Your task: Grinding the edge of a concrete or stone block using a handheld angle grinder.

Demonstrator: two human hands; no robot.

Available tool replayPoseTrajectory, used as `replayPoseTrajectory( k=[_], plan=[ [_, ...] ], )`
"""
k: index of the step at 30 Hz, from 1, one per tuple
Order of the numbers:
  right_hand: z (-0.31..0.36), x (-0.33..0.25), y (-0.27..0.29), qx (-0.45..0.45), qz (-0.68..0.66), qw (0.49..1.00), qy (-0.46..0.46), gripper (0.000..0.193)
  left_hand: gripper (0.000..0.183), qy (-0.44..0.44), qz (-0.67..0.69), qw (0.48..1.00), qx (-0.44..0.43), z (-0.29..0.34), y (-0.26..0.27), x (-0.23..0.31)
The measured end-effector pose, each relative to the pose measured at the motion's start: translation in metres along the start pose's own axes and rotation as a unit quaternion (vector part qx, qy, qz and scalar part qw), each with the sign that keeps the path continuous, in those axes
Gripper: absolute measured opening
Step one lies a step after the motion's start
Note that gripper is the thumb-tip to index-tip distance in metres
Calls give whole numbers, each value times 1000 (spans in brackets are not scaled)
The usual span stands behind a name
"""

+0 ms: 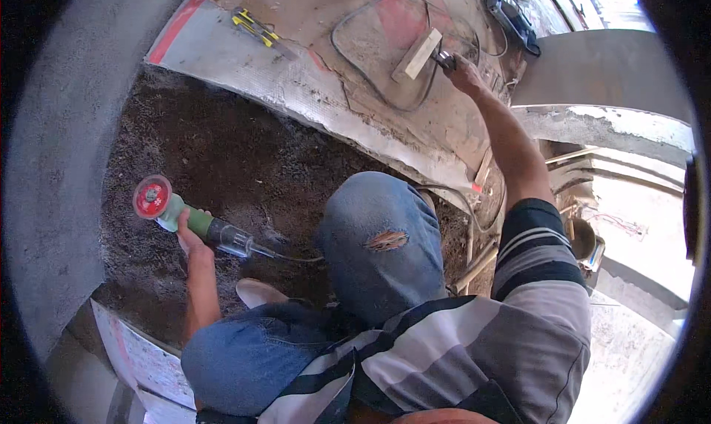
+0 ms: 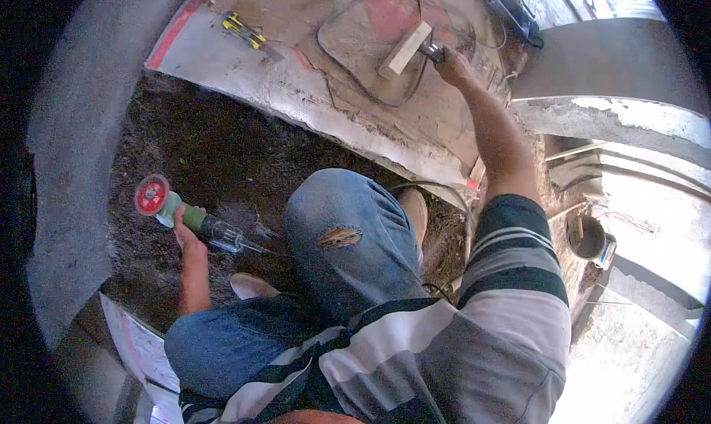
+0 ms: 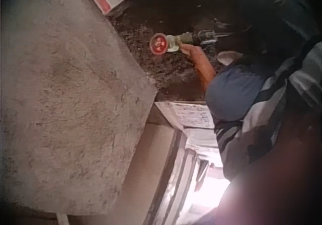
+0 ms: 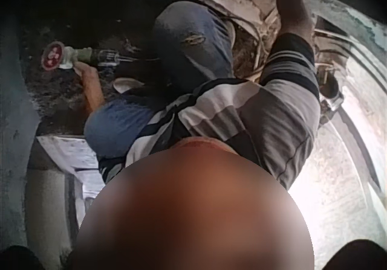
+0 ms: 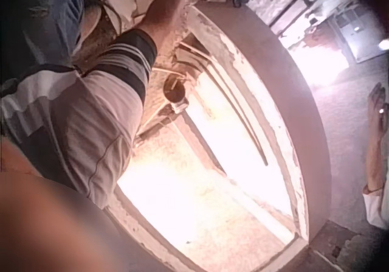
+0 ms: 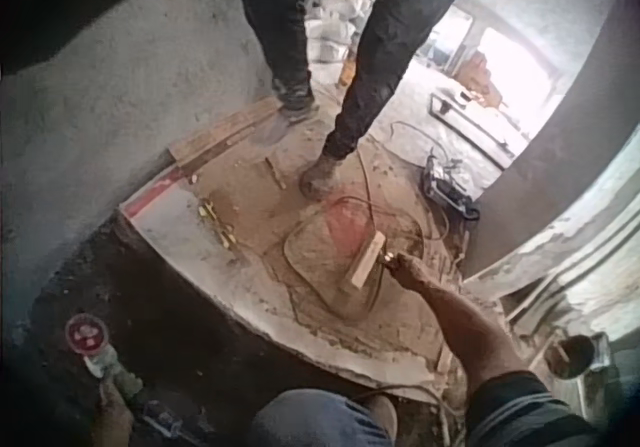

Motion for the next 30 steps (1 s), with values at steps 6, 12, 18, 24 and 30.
replayPoseTrajectory(
  k=[6, 12, 18, 24, 30],
  plan=[
    [-8, -66, 86, -26, 92, 981, 169, 28, 30, 35, 4, 999, 9, -2, 2, -6],
    [-31, -135, 67, -62, 221, 930, 286, 27, 37, -11, -7, 1000, 8, -2, 1, 4],
    [-23, -120, 36, -31, 311, 906, 286, 24, 39, 14, -17, 999, -33, 0, -5, 0],
    [11, -148, 9, 92, 518, 753, 394, 23, 31, 13, -2, 1000, 6, 2, -1, -1],
    [-4, -140, -5, -59, 551, 794, 248, 23, 32, 22, -2, 1000, 2, 3, -4, 0]
  ],
)
Point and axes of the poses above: each hand's wrist, its own z-axis away from the middle knuckle, its own y-axis out of the back of the hand, x = y × z, the point moved 10 cm from there along -z, towards the middle knuckle, and after that the axes turned 5 degrees about z, right-handed, at the moved point
